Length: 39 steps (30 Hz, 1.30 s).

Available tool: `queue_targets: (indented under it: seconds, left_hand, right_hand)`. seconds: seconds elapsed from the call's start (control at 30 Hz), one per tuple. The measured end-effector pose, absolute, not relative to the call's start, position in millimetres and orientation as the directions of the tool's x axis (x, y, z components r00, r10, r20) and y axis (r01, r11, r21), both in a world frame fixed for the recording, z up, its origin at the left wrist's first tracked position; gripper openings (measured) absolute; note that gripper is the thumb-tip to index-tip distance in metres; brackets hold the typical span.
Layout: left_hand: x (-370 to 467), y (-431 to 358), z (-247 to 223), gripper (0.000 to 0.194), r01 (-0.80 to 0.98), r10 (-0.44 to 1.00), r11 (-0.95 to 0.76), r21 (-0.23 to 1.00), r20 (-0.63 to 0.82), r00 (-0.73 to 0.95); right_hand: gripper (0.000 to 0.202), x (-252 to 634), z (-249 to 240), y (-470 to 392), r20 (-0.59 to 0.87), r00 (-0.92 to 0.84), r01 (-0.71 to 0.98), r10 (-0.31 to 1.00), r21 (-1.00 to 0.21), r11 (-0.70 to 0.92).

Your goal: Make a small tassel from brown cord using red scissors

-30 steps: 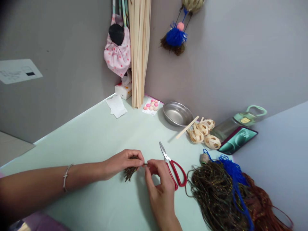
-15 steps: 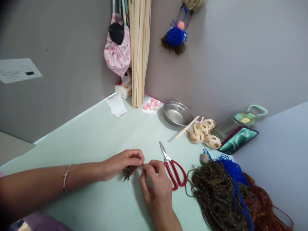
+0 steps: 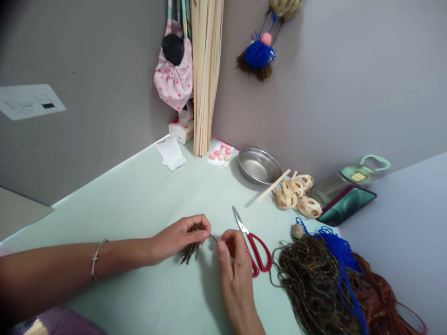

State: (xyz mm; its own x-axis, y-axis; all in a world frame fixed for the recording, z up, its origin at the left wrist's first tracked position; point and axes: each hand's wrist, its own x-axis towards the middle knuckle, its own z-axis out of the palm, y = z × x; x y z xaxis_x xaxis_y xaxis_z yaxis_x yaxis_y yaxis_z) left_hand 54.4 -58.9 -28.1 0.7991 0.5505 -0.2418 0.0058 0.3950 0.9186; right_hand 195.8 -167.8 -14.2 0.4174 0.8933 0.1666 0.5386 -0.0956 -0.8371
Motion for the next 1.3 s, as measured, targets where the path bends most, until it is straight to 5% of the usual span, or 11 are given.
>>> queue_targets:
  seconds: [0.17,1.0,1.13,1.3]
  left_hand:
    - [56,-65,-31,0.019,0.047,0.546,0.198,0.979,-0.15,0.824]
    - [58,-62,-28,0.01,0.065,0.482,0.399,0.915,-0.27,0.834]
    - [59,-61,-23,0.014,0.078,0.423,0.578,0.813,-0.38,0.822]
    - [59,-60,-29,0.026,0.038,0.457,0.516,0.856,-0.313,0.833]
  right_hand:
    - [0.051,197,-15,-162,-0.161,0.267,0.298,0.95,-0.924,-0.24]
    - [0.019,196,-20,-162,-0.159,0.348,0.113,0.924,-0.971,-0.21]
    - [0.018,192,-18,-160,-0.196,0.343,0.057,0.919,-0.972,-0.229]
    - [0.021,195,-20,-158,-0.228,0.372,-0.043,0.9,-0.972,-0.229]
